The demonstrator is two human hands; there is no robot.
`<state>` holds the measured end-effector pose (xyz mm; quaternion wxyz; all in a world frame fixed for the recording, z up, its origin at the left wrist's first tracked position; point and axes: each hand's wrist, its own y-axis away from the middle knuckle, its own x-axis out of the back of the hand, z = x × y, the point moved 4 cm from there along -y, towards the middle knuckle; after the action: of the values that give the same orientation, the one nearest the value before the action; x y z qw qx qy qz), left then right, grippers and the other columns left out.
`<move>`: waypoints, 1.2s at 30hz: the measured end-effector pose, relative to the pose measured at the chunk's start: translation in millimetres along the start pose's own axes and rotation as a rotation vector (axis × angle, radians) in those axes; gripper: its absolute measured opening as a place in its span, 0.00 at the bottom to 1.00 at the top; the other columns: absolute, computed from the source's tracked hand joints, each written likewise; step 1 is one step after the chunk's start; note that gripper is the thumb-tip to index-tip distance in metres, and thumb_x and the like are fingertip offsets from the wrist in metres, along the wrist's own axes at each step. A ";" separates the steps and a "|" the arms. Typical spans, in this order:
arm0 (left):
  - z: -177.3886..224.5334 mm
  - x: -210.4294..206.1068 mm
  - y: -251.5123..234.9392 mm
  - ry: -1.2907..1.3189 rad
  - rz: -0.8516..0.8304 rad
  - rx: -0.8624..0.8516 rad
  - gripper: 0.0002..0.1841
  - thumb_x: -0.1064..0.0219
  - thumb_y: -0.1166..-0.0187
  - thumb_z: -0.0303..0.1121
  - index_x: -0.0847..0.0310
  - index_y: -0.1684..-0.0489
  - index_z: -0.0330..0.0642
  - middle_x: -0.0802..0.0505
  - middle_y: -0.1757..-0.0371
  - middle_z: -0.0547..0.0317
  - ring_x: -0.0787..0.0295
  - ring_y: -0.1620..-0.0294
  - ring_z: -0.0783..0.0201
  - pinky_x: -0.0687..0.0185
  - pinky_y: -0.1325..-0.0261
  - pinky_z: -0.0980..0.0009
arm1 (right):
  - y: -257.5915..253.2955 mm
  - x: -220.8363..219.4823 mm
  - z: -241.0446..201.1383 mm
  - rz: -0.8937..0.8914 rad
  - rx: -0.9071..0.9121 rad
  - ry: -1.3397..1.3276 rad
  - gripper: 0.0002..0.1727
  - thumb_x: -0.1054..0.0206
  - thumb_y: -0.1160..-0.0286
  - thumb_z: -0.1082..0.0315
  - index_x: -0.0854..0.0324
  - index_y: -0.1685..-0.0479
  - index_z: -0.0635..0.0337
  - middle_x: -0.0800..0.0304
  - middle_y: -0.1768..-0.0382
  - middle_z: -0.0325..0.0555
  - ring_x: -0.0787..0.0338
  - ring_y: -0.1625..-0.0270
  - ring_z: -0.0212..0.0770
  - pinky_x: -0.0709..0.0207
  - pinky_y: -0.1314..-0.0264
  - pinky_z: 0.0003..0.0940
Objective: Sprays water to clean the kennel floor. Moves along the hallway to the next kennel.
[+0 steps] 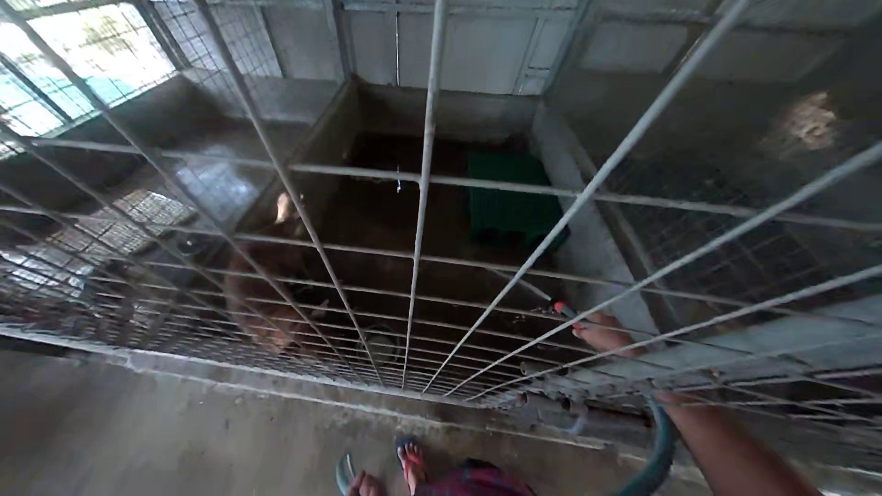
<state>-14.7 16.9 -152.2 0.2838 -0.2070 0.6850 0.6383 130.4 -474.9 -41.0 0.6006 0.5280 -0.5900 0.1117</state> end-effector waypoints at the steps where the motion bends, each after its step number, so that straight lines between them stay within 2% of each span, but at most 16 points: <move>1: 0.5 1.2 0.1 -0.004 -0.011 -0.003 0.30 0.69 0.07 0.37 0.30 0.87 0.51 0.22 0.91 0.69 0.24 0.92 0.75 0.26 0.85 0.83 | 1.1 1.1 -0.7 0.029 -0.005 -0.008 0.19 0.33 0.17 0.70 0.20 0.31 0.69 0.15 0.34 0.70 0.16 0.29 0.66 0.28 0.25 0.62; 7: 3.8 4.9 -3.0 -0.054 -0.042 -0.020 0.32 0.70 0.09 0.33 0.31 0.92 0.51 0.23 0.94 0.70 0.26 0.94 0.75 0.28 0.86 0.83 | -1.6 2.8 2.6 0.098 -0.064 -0.002 0.24 0.34 0.16 0.69 0.25 0.24 0.70 0.19 0.28 0.70 0.21 0.22 0.65 0.34 0.18 0.61; 16: -1.2 -6.1 6.2 -0.027 0.027 -0.037 0.31 0.71 0.09 0.34 0.35 0.91 0.54 0.26 0.95 0.71 0.29 0.96 0.77 0.32 0.88 0.84 | -2.5 5.2 1.8 0.082 -0.108 0.031 0.25 0.32 0.17 0.69 0.24 0.24 0.70 0.18 0.30 0.71 0.19 0.25 0.67 0.31 0.21 0.61; 20: -1.6 -5.9 6.6 -0.015 0.034 -0.024 0.31 0.71 0.09 0.34 0.34 0.91 0.54 0.26 0.95 0.71 0.29 0.95 0.77 0.31 0.88 0.84 | -7.5 1.9 14.6 0.102 -0.187 0.074 0.24 0.33 0.17 0.67 0.23 0.27 0.73 0.18 0.30 0.72 0.20 0.23 0.67 0.32 0.21 0.63; 22: -1.3 -4.8 5.8 0.005 0.041 -0.008 0.31 0.71 0.08 0.35 0.34 0.91 0.54 0.26 0.95 0.71 0.29 0.95 0.76 0.32 0.88 0.84 | -3.0 5.6 11.8 0.105 -0.231 0.084 0.24 0.36 0.15 0.66 0.25 0.26 0.73 0.20 0.28 0.72 0.21 0.22 0.67 0.32 0.20 0.62; 26: -0.9 -4.7 6.3 -0.001 0.059 -0.020 0.30 0.69 0.09 0.34 0.34 0.90 0.53 0.25 0.95 0.71 0.29 0.95 0.77 0.31 0.88 0.84 | 2.2 10.4 5.5 0.096 -0.220 0.097 0.24 0.37 0.14 0.65 0.24 0.25 0.72 0.19 0.28 0.71 0.21 0.22 0.66 0.33 0.19 0.62; 29: -0.7 -3.1 4.9 -0.050 0.086 -0.056 0.28 0.67 0.08 0.35 0.33 0.87 0.53 0.26 0.94 0.72 0.30 0.95 0.77 0.32 0.88 0.85 | -4.6 6.9 7.6 0.071 -0.144 0.112 0.24 0.37 0.14 0.64 0.23 0.25 0.69 0.18 0.28 0.71 0.21 0.23 0.67 0.33 0.19 0.64; 31: -1.2 -2.9 3.8 -0.050 0.102 -0.054 0.28 0.65 0.09 0.34 0.33 0.88 0.53 0.26 0.94 0.72 0.31 0.96 0.77 0.32 0.88 0.85 | -11.4 -2.3 10.2 0.013 -0.021 0.092 0.23 0.36 0.14 0.64 0.22 0.25 0.68 0.17 0.30 0.70 0.19 0.24 0.67 0.33 0.20 0.64; 34: -6.3 -5.8 7.4 -0.032 0.153 -0.022 0.27 0.64 0.11 0.33 0.36 0.91 0.53 0.29 0.96 0.71 0.34 0.97 0.78 0.36 0.90 0.84 | -20.3 -25.8 3.2 -0.213 0.220 0.097 0.26 0.28 0.19 0.66 0.24 0.25 0.67 0.15 0.32 0.67 0.16 0.29 0.61 0.28 0.22 0.56; 36: -11.6 -14.5 13.6 -0.008 0.166 0.022 0.27 0.64 0.12 0.33 0.37 0.92 0.53 0.30 0.97 0.71 0.35 0.97 0.77 0.36 0.91 0.84 | -18.2 -37.5 -13.5 -0.332 0.341 0.144 0.26 0.26 0.22 0.67 0.21 0.27 0.68 0.14 0.34 0.67 0.15 0.30 0.60 0.28 0.22 0.54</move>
<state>-14.0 5.6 -132.1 0.2348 -0.1438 0.7058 0.6528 141.7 -453.9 -77.7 0.5535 0.7021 -0.4233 0.1468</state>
